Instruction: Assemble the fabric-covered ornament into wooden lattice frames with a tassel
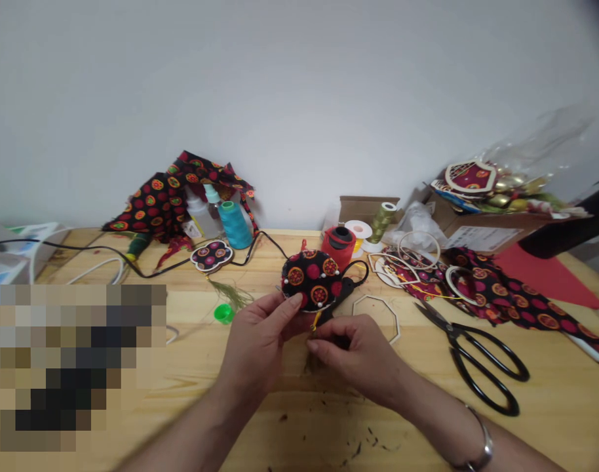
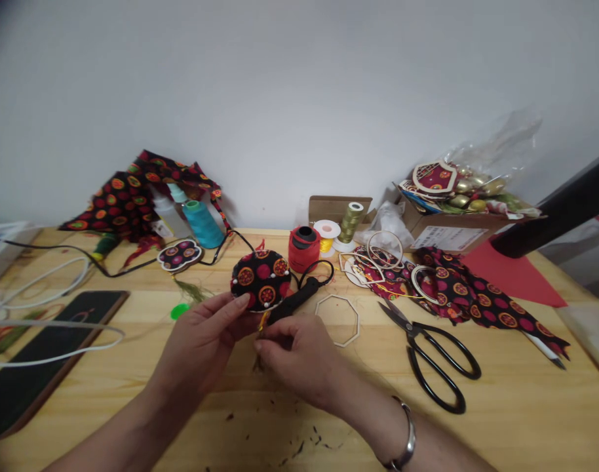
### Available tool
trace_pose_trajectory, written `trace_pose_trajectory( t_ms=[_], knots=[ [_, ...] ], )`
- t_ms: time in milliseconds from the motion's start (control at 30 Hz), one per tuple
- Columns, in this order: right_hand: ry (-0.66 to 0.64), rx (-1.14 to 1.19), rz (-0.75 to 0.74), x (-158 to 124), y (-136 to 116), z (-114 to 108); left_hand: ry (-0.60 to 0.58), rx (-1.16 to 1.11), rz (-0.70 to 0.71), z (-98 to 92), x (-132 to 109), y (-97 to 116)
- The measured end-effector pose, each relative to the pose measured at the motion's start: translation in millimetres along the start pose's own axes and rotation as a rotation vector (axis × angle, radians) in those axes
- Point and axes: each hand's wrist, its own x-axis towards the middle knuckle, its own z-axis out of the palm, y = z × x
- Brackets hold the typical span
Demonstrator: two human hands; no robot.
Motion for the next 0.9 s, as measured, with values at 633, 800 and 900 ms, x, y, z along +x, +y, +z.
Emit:
trace_pose_trajectory(
  t_ms=[633, 800, 900],
  knots=[
    [-0.744, -0.383, -0.200, -25, -22, -29, -0.030, -0.043, -0.041, -16.1, -2, -11],
    [-0.502, -0.153, -0.017, -16, -16, -34, -0.036, -0.033, -0.034, -16.4, -2, -12],
    [-0.117, -0.084, 0.001, -4, -8, -29, -0.056, -0.031, -0.031, -16.4, -1, -13]
  ],
)
